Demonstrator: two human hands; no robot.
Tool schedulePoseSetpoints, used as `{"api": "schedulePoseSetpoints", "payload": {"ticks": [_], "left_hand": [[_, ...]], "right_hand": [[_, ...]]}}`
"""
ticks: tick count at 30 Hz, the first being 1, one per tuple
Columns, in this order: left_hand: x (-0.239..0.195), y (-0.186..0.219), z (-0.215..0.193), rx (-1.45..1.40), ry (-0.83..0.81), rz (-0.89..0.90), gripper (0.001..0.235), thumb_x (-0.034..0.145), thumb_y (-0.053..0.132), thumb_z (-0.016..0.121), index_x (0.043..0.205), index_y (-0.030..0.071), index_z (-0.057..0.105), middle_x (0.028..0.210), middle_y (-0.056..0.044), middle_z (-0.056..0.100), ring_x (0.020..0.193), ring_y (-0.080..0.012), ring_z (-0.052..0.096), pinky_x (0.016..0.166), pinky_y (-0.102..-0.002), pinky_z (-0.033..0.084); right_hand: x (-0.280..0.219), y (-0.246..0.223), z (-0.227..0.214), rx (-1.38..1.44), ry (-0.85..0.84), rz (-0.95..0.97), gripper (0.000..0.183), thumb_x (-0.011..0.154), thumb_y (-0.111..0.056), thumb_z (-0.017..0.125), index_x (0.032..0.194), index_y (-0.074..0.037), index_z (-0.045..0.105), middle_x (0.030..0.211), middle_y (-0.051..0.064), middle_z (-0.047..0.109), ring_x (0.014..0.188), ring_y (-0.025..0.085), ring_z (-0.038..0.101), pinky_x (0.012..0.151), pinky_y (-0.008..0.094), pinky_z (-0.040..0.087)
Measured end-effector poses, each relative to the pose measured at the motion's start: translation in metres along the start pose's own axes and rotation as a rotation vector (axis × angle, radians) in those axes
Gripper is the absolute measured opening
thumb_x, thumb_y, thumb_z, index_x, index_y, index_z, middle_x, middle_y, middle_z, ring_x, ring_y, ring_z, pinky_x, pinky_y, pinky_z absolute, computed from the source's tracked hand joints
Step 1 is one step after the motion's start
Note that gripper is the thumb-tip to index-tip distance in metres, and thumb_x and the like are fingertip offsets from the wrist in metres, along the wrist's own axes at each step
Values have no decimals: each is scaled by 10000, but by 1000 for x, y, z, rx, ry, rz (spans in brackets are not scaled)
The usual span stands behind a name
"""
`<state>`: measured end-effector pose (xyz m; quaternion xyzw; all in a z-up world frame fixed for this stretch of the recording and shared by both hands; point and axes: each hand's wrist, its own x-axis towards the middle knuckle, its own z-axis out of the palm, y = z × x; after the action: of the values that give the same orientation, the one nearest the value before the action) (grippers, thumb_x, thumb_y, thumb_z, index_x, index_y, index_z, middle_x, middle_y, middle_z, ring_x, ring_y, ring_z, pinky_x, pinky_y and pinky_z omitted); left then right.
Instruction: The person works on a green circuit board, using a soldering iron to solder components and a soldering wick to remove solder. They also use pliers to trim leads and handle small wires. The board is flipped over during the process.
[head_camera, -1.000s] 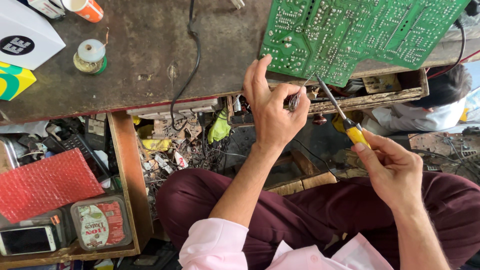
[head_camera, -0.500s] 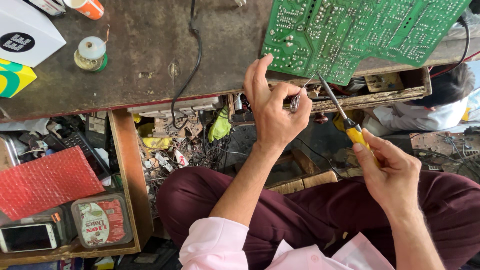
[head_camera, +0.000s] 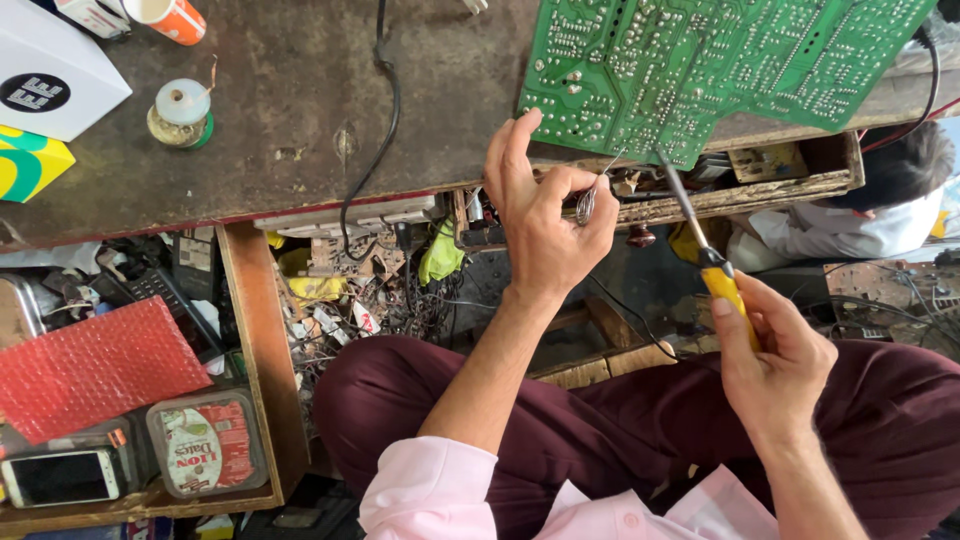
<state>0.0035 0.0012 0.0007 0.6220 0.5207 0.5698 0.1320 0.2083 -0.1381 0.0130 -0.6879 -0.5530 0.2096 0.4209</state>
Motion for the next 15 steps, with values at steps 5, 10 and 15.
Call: {"api": "schedulePoseSetpoints", "payload": {"ticks": [5,10,15], "left_hand": [[-1,6,-6,18,20,12,133,835,110,777,819,90,646,1528,-203,447,1483,-410,379,1257,-532,282],[39,-17,-80,207,289,-26,99,902,129,777,894,110,681,1441,-126,488,1401,-284,450,1189,-429,329],[95,-36,-149,595,273,-25,452,808,193,900,1147,40,645,1428,-315,375,1336,-465,357,1070,-558,272]], "right_hand": [[-26,0,6,398,177,81,231,1154,-72,625,1369,-23,554,892,17,647,616,32,519,535,167,408],[-44,-11,9,828,270,236,321,1162,13,494,1452,-113,439,1060,43,583,729,82,523,584,219,423],[-33,11,25,1013,232,535,469,970,127,514,1371,-115,489,1122,38,566,881,109,598,708,274,498]]}}
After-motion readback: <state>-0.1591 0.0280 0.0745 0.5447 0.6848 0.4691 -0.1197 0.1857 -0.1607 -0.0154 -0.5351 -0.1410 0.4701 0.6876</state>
